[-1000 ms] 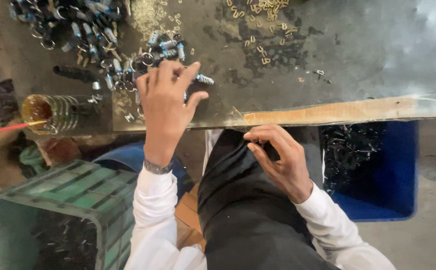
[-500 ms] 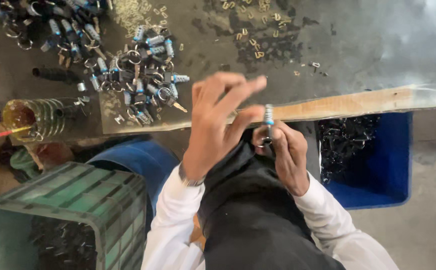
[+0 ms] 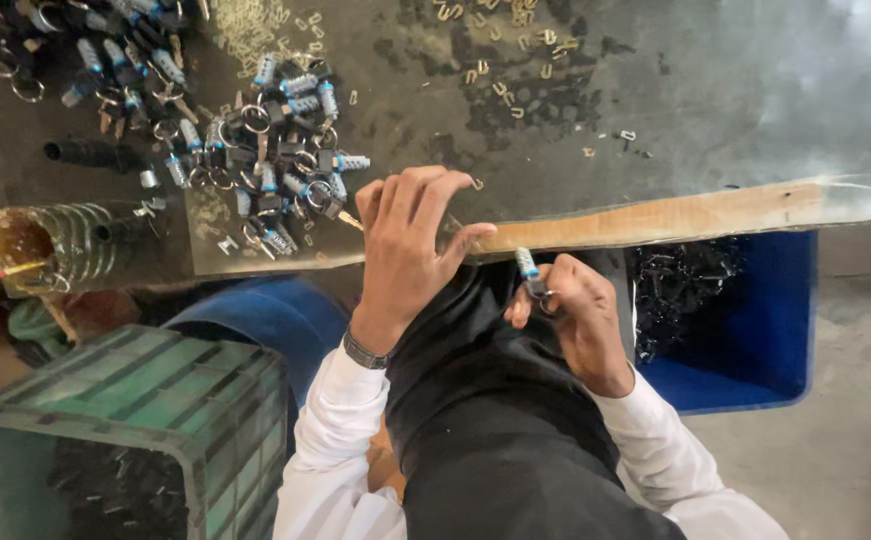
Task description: The person sits at a workbench assembling padlock cylinders. They pick up a lock body, insert small pins and springs into it by hand, press components into place, and set finished assemblies onto the table while reaching for new parts from the pile.
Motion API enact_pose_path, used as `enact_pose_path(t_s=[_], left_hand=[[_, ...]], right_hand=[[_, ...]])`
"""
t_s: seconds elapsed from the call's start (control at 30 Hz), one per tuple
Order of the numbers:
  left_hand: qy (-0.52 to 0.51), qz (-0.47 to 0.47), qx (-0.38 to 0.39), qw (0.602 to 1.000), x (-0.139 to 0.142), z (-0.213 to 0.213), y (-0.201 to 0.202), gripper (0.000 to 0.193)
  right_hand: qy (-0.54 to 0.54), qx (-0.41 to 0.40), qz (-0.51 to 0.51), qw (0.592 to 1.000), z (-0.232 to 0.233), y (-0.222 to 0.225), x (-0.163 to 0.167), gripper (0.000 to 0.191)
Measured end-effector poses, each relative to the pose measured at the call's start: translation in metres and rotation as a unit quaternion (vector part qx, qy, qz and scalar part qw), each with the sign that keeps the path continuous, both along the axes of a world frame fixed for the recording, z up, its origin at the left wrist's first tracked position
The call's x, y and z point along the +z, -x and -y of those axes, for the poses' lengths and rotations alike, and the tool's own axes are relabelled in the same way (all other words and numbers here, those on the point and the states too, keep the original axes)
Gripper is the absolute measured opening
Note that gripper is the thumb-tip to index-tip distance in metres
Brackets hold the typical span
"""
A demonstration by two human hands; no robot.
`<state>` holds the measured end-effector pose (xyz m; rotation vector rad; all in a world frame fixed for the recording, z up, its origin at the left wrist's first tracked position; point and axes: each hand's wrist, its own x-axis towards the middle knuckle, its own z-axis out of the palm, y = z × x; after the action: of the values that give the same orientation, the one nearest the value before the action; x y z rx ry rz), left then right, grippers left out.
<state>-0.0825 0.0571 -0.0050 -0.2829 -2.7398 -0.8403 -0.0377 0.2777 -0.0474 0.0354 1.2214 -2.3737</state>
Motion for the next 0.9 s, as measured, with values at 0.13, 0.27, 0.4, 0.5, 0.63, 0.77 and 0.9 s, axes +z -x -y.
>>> enact_pose_path(t_s=[0.13,0.27,0.4,0.5,0.63,0.77,0.9], left_hand=[[0.013,0.002,-0.028,1.0,0.002,0.003,-0.006,0.063],[0.038,-0.018,-0.085,0.996,0.002,0.006,-0.013,0.056],[0.005,-0.059,-0.092,0.994,0.002,0.007,-0.032,0.026],[-0.185,-0.033,-0.025,0.982,0.003,-0.004,-0.052,0.021],[-0.381,0.067,0.01,0.922,0.004,-0.021,-0.061,0.02],[-0.398,0.056,-0.006,0.916,0.008,-0.033,-0.057,0.02],[-0.324,0.023,-0.031,0.945,0.015,-0.033,-0.054,0.021]], right_hand=[[-0.168,0.009,-0.08,0.983,-0.006,-0.002,0.005,0.031],[-0.171,0.004,-0.033,0.985,-0.008,-0.001,0.013,0.023],[-0.155,0.034,0.01,0.987,-0.009,-0.002,0.019,0.032],[-0.175,0.031,-0.001,0.984,-0.008,-0.005,0.02,0.029],[-0.172,0.043,-0.024,0.984,-0.004,-0.008,0.017,0.031],[-0.168,0.055,-0.018,0.984,-0.004,-0.008,0.018,0.026],[-0.182,0.068,-0.035,0.98,-0.007,-0.007,0.022,0.022]])
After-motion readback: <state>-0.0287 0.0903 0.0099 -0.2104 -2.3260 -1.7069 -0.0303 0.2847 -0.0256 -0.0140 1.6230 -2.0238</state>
